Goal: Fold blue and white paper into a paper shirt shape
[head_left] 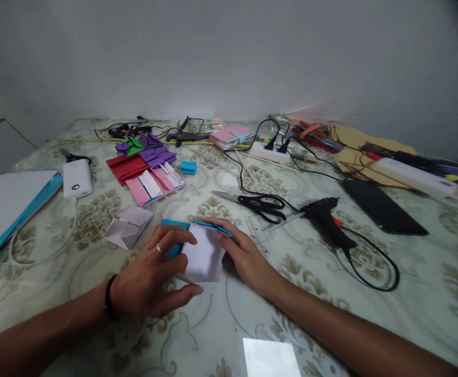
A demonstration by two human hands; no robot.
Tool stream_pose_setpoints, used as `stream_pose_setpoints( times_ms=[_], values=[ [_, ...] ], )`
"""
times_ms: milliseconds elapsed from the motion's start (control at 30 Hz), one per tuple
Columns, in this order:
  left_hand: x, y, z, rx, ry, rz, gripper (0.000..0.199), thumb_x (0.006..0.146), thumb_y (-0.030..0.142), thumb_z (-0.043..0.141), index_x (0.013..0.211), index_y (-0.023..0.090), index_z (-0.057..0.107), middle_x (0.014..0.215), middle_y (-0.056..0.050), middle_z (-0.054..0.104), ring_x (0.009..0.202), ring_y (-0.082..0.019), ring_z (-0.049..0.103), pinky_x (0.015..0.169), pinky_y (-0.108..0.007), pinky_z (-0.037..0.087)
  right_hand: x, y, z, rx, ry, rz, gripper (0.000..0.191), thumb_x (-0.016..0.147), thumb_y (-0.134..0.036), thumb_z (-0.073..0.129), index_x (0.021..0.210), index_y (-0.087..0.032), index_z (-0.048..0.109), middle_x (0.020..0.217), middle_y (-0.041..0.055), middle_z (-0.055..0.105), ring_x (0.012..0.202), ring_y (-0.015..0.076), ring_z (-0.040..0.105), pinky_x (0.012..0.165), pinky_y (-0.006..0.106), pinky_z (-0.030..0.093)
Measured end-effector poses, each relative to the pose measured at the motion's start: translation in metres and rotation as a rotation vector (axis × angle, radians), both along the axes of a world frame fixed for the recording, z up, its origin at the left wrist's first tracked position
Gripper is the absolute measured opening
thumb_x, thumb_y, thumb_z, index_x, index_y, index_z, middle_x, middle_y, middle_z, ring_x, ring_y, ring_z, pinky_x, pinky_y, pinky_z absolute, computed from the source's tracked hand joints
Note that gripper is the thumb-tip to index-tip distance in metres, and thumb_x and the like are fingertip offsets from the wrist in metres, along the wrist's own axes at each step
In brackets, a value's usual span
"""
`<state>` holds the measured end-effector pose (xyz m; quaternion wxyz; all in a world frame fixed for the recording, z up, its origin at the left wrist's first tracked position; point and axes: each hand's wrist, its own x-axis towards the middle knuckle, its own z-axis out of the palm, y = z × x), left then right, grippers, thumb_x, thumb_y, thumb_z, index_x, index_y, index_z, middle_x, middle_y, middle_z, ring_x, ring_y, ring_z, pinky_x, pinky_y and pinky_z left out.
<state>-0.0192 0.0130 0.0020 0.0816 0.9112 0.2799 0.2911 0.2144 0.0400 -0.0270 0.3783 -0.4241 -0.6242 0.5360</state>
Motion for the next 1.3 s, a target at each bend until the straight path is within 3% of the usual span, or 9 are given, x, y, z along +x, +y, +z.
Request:
stream_pose_setpoints(
  times_ms=[267,767,933,1100,1300],
  values=[
    [0.000,0.001,-0.003,0.020,0.000,0.025,0.020,0.096,0.027,0.068,0.091,0.019,0.051,0.127,-0.012,0.053,0.117,-0.029,0.051,0.099,-0.048,0.045,-0.001,0.002,-0.002,0.065,0.025,0.022,0.038,0.103,-0.037,0.050,0.134,-0.025,0.068,0.145,0.0038,0.066,0.139,0.0256,0.055,0.120,0.043,0.039],
    [0.002,0.002,-0.011,0.005,0.053,0.154,0.006,0.099,0.022,0.065,0.101,0.020,0.059,0.130,-0.012,0.050,0.117,-0.030,0.054,0.098,-0.051,0.045,-0.001,0.003,-0.008,0.108,-0.001,0.026,0.042,0.094,-0.027,0.056,0.135,-0.027,0.067,0.142,0.0054,0.067,0.136,0.0259,0.059,0.118,0.046,0.042],
    [0.003,0.004,-0.014,0.028,0.057,0.206,0.014,0.098,0.024,0.065,0.110,0.020,0.058,0.122,-0.012,0.052,0.110,-0.029,0.055,0.095,-0.050,0.048,-0.001,0.003,-0.009,0.102,0.004,0.027,0.041,0.094,-0.028,0.058,0.134,-0.026,0.066,0.141,0.0065,0.067,0.132,0.0253,0.061,0.115,0.045,0.044],
    [0.003,0.006,-0.015,0.003,0.056,0.175,0.017,0.097,0.024,0.067,0.109,0.019,0.056,0.109,-0.008,0.060,0.101,-0.025,0.057,0.091,-0.045,0.047,-0.002,0.002,-0.007,0.117,-0.014,0.043,0.040,0.095,-0.031,0.060,0.135,-0.024,0.064,0.136,0.0091,0.067,0.125,0.0260,0.063,0.106,0.043,0.050],
    [0.003,0.007,-0.014,-0.014,0.018,0.141,0.013,0.099,0.021,0.066,0.109,0.019,0.057,0.109,-0.006,0.062,0.101,-0.023,0.057,0.096,-0.042,0.045,-0.001,0.000,-0.002,0.173,-0.015,0.086,0.039,0.099,-0.035,0.061,0.136,-0.023,0.061,0.135,0.0103,0.066,0.124,0.0259,0.063,0.108,0.043,0.049]
  ],
)
